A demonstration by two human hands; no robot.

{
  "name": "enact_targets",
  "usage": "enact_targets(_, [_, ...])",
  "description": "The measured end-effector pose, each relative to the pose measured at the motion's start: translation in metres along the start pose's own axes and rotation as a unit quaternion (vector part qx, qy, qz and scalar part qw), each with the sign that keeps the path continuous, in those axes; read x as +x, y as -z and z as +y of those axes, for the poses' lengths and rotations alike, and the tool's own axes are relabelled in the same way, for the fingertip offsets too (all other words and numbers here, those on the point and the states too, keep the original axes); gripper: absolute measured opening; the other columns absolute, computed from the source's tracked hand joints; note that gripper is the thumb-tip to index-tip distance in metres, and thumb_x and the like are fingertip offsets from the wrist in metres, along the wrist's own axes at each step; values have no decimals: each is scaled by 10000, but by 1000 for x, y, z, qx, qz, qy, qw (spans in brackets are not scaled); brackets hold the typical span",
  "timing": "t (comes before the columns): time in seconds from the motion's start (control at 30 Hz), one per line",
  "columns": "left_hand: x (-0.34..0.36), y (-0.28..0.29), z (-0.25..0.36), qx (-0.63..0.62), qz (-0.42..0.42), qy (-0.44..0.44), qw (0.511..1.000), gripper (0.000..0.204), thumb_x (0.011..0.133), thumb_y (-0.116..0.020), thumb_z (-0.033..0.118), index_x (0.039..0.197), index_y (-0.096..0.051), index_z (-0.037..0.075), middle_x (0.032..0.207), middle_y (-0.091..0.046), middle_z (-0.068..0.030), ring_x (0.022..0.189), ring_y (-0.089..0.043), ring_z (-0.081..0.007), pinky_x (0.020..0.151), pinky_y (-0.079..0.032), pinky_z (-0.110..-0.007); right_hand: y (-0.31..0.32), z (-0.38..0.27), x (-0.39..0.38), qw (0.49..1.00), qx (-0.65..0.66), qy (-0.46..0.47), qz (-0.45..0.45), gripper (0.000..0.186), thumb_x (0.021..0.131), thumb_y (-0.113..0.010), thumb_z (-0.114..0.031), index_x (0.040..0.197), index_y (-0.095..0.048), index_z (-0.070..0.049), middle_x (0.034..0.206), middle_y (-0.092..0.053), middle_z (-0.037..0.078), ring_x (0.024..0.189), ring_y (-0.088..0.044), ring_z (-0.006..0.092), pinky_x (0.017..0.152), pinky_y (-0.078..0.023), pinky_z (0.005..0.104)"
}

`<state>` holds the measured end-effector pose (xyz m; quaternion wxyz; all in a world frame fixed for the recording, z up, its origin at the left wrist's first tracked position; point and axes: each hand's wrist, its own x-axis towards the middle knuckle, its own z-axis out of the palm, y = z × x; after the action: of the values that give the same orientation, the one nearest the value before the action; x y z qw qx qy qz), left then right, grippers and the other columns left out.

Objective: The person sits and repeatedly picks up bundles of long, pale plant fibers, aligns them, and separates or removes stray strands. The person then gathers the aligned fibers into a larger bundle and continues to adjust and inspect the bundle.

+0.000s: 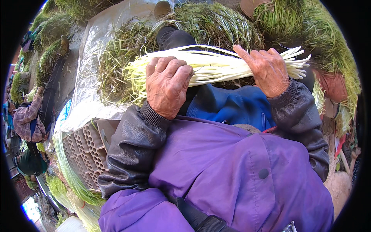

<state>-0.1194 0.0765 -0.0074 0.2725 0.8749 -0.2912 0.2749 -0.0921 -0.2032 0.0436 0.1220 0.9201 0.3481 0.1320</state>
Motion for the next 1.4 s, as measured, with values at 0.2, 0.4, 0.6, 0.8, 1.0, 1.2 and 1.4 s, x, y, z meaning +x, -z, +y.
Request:
enact_targets(0.2, [-2, 24, -3, 76, 22, -14, 997, 129, 828, -702, 100, 928, -626, 70, 910, -640, -69, 933, -621, -275, 878, -438, -400, 3, -1, 1, 1000, -5, -2, 1, 640, 778, -590, 6, 1402, -525, -121, 731, -532, 53, 685, -573, 225, 664, -411, 369])
enact_targets(0.4, [-38, 47, -27, 137, 81, 48, 986, 55, 892, -649, 107, 928, -611, 90, 763, -594, -46, 747, -584, -213, 751, -455, -363, 2, 0, 1, 1000, -9, -4, -3, 655, 775, -582, 19, 1410, -516, -125, 734, -542, 58, 692, -581, 227, 670, -415, 369])
enact_targets(0.6, [-101, 126, -123, 370, 96, 294, 876, 106, 954, -616, 151, 1033, -667, 100, 854, -708, -149, 731, -681, -328, 663, -549, -428, 1, -2, 0, 999, -14, -20, -23, 687, 775, -569, 32, 1439, -483, -122, 740, -558, 59, 700, -585, 232, 673, -413, 374])
enact_targets(0.8, [-133, 167, -145, 381, -110, 443, 804, 474, 909, -513, 16, 1365, -543, 142, 1279, -603, -213, 1088, -647, -351, 920, -529, -418, 2, 0, -1, 999, 6, -16, -46, 704, 773, -552, 42, 1453, -465, -122, 744, -571, 61, 716, -589, 237, 696, -411, 385])
enact_targets(1.0, [-77, 85, -84, 205, -86, 286, 932, 550, 853, -713, 137, 1375, -542, 138, 1412, -513, -193, 1315, -492, -330, 1081, -428, -404, 6, 6, -9, 997, 1, -27, -65, 757, 731, -613, 45, 1452, -456, -124, 773, -589, 66, 741, -600, 256, 714, -419, 382])
enact_targets(1.2, [-3, 30, -13, 73, -119, 42, 989, 764, 737, -812, 420, 1396, -527, 160, 1481, -398, -162, 1373, -374, -351, 1125, -318, -507, 15, 9, -14, 994, -10, -44, -100, 792, 706, -662, 23, 1452, -454, -141, 828, -617, 74, 792, -627, 263, 745, -444, 384])
enact_targets(1.4, [10, -6, 2, 92, -197, -18, 976, 640, 715, -782, 279, 1296, -560, 128, 1409, -472, -152, 1328, -421, -354, 1096, -296, -599, 4, 12, -26, 990, 20, -77, -118, 492, 720, -674, -7, 1189, -582, -121, 851, -625, 98, 774, -648, 301, 695, -484, 422])
